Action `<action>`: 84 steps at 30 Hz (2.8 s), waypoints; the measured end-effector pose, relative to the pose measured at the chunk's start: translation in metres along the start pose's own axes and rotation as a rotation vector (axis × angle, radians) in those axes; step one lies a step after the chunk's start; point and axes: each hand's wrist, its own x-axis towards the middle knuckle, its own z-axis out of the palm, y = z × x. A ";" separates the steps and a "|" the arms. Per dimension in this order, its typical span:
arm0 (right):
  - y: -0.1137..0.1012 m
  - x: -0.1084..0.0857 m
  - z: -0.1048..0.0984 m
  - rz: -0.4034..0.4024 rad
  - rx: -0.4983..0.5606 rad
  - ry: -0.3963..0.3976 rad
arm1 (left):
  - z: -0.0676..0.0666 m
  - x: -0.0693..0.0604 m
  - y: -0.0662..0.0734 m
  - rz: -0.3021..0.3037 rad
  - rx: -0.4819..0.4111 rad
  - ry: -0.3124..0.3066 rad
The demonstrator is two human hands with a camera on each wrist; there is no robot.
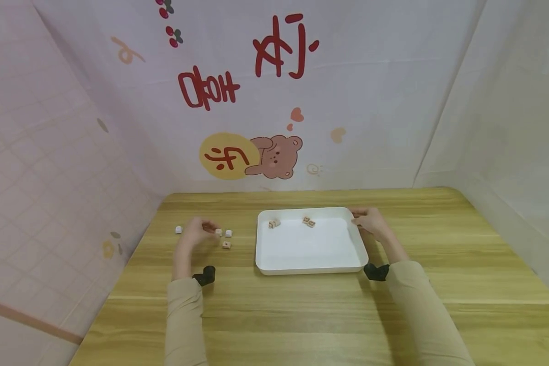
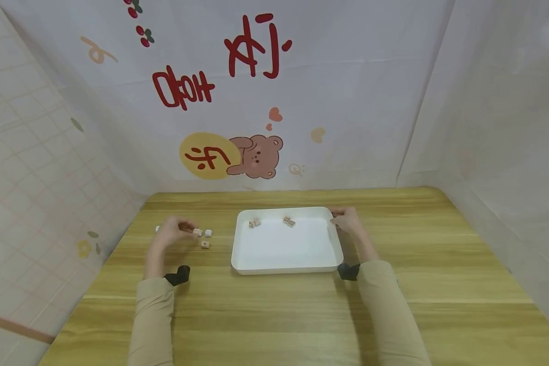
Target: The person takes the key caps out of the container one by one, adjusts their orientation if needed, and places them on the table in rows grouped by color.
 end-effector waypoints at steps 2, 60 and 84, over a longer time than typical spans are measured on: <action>0.000 0.000 -0.001 -0.003 0.003 0.001 | 0.000 -0.003 -0.004 -0.019 0.008 0.001; -0.001 0.000 0.001 0.009 0.046 -0.002 | 0.159 0.091 0.122 0.281 -0.129 -0.208; -0.002 -0.003 0.001 0.003 0.029 0.001 | 0.165 0.094 0.127 0.297 0.216 -0.255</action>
